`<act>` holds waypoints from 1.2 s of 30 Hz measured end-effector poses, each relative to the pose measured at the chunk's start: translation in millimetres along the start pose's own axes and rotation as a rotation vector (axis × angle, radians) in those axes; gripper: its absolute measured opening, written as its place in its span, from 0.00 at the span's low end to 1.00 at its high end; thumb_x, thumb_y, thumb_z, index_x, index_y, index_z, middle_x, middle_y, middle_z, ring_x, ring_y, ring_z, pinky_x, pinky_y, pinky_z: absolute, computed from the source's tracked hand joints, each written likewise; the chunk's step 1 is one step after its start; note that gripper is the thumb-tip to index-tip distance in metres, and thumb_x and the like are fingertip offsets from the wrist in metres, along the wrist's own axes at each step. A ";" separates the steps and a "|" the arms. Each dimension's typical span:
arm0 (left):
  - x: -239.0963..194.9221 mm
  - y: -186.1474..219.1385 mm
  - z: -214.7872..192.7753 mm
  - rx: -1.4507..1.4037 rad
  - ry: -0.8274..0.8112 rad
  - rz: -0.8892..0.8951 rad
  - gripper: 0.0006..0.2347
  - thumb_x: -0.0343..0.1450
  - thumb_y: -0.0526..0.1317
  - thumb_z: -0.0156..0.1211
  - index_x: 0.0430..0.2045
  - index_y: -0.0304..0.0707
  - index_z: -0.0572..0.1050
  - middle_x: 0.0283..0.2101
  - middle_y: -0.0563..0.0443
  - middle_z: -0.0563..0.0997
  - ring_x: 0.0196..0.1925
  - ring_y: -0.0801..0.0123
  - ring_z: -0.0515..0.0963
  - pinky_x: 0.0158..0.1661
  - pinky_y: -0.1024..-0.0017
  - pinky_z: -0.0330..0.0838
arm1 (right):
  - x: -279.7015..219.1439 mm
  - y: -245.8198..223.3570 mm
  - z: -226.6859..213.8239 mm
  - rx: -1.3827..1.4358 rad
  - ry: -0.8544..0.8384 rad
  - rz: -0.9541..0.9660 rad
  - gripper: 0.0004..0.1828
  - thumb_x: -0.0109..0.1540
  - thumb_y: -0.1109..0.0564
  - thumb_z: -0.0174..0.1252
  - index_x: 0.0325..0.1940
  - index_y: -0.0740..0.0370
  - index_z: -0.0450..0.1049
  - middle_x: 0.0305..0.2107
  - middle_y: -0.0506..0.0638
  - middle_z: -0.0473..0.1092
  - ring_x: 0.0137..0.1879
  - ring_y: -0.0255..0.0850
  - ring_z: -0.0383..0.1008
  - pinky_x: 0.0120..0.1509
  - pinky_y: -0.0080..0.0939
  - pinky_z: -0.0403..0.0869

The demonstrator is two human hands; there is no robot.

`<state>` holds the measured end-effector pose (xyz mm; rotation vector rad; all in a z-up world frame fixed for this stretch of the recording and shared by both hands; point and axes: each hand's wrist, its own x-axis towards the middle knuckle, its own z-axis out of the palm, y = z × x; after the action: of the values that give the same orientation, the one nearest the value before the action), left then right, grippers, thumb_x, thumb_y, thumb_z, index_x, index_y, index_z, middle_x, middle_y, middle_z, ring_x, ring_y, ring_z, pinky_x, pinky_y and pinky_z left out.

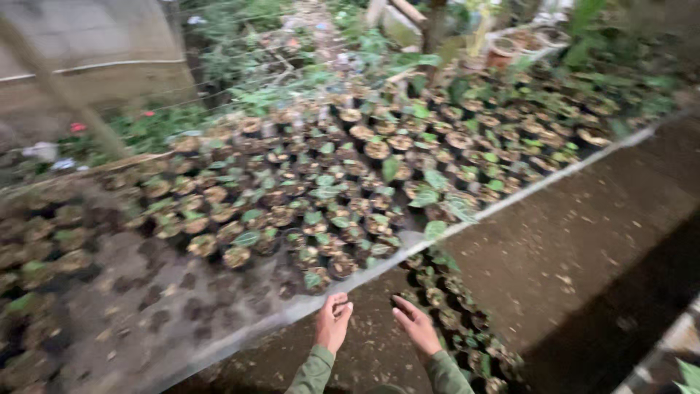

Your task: The person repeatedly picks up small potted plants from a long table and places them on the floor in rows. The person handles the plants one at a time, moving them from the table to the ground. The task continues throughout the clip with no other tools used.

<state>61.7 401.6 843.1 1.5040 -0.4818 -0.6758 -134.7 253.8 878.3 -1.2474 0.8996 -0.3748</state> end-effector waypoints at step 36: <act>11.3 10.4 -370.7 -0.111 0.754 0.006 0.16 0.70 0.40 0.64 0.51 0.34 0.74 0.50 0.47 0.82 0.51 0.66 0.81 0.51 0.66 0.76 | 126.0 -73.0 423.1 -0.252 -0.712 0.079 0.27 0.64 0.50 0.58 0.68 0.51 0.70 0.60 0.42 0.71 0.62 0.36 0.70 0.62 0.42 0.72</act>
<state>320.4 667.6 840.6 1.5217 0.1272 -0.0935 279.1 419.7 916.8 -1.4309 0.3817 0.2534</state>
